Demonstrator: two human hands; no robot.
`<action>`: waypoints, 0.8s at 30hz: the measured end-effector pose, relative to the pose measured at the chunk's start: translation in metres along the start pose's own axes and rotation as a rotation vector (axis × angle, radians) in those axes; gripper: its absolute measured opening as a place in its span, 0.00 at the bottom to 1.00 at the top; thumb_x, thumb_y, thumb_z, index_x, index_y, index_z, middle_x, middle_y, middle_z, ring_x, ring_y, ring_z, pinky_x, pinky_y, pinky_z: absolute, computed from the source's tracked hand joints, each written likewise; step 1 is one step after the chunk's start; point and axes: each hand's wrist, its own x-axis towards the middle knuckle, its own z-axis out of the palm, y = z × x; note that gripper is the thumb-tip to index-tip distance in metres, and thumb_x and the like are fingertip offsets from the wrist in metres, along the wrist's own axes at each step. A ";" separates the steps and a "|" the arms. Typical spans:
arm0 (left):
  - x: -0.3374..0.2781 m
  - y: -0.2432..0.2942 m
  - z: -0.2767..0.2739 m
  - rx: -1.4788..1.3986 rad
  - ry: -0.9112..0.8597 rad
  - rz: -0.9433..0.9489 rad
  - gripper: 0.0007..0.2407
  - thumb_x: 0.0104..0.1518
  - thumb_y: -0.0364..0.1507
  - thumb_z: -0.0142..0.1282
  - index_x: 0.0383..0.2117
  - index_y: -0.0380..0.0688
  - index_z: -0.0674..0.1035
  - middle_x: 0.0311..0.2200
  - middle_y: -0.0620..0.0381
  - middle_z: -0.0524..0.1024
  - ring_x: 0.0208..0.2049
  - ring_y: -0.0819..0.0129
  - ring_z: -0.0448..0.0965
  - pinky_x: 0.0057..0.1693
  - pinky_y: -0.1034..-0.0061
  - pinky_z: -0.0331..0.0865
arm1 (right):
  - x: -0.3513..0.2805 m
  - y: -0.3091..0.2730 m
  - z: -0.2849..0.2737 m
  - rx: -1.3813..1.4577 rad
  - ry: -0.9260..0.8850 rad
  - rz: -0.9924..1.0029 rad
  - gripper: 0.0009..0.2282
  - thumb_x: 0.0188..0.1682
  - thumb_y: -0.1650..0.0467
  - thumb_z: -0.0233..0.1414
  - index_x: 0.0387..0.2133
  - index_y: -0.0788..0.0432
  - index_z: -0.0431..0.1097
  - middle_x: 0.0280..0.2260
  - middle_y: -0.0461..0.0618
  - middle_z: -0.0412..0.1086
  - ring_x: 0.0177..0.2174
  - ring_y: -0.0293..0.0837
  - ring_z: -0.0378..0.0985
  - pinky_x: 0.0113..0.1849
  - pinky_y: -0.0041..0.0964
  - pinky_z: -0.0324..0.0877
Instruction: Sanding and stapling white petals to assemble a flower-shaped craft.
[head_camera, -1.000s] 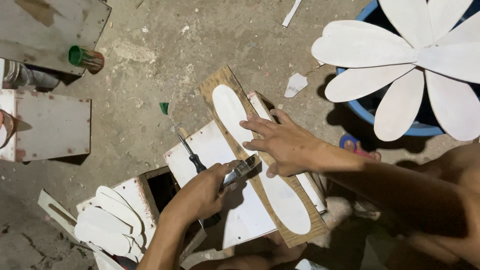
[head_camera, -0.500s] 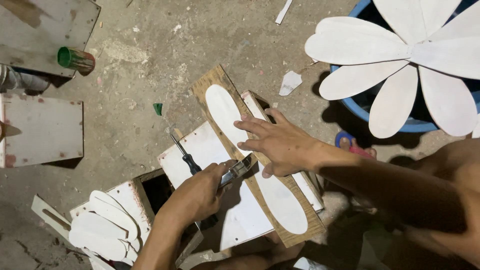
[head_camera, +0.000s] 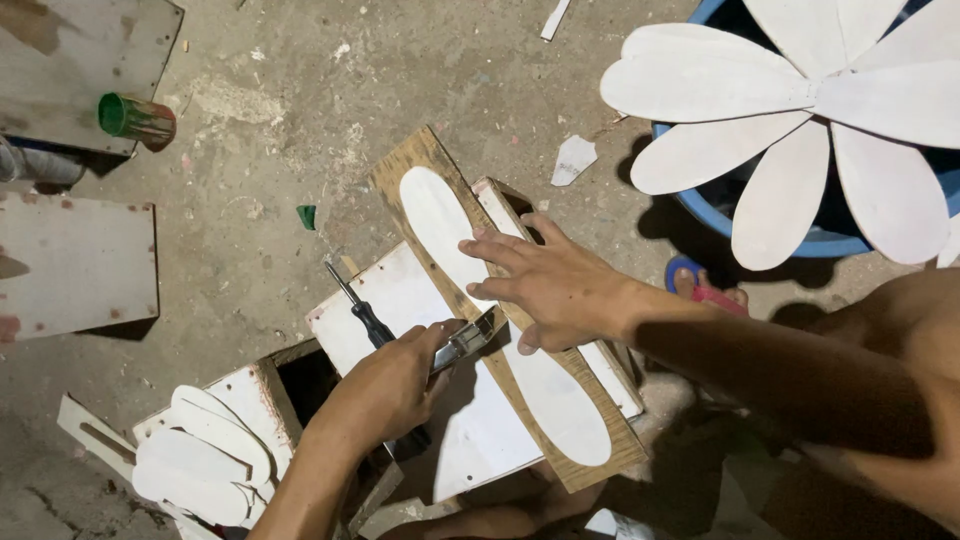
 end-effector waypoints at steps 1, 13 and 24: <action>0.001 -0.002 0.002 -0.002 0.014 0.011 0.24 0.58 0.30 0.52 0.63 0.55 0.65 0.51 0.46 0.75 0.41 0.43 0.81 0.42 0.53 0.73 | 0.000 0.000 0.000 -0.001 0.001 -0.002 0.39 0.33 0.59 0.68 0.62 0.45 0.62 0.72 0.53 0.37 0.70 0.51 0.36 0.60 0.75 0.34; -0.003 0.021 -0.022 -0.032 -0.040 -0.080 0.23 0.56 0.26 0.55 0.61 0.47 0.69 0.42 0.42 0.81 0.41 0.42 0.85 0.44 0.49 0.81 | -0.011 -0.025 -0.040 0.017 -0.145 0.082 0.31 0.43 0.59 0.64 0.61 0.49 0.64 0.71 0.55 0.46 0.71 0.49 0.36 0.65 0.62 0.30; 0.005 0.009 -0.010 -0.015 -0.052 -0.098 0.21 0.56 0.28 0.56 0.59 0.48 0.70 0.42 0.43 0.81 0.42 0.41 0.85 0.43 0.49 0.81 | -0.010 -0.020 -0.037 -0.009 -0.135 0.067 0.31 0.43 0.59 0.64 0.61 0.49 0.63 0.71 0.55 0.45 0.71 0.50 0.37 0.65 0.62 0.31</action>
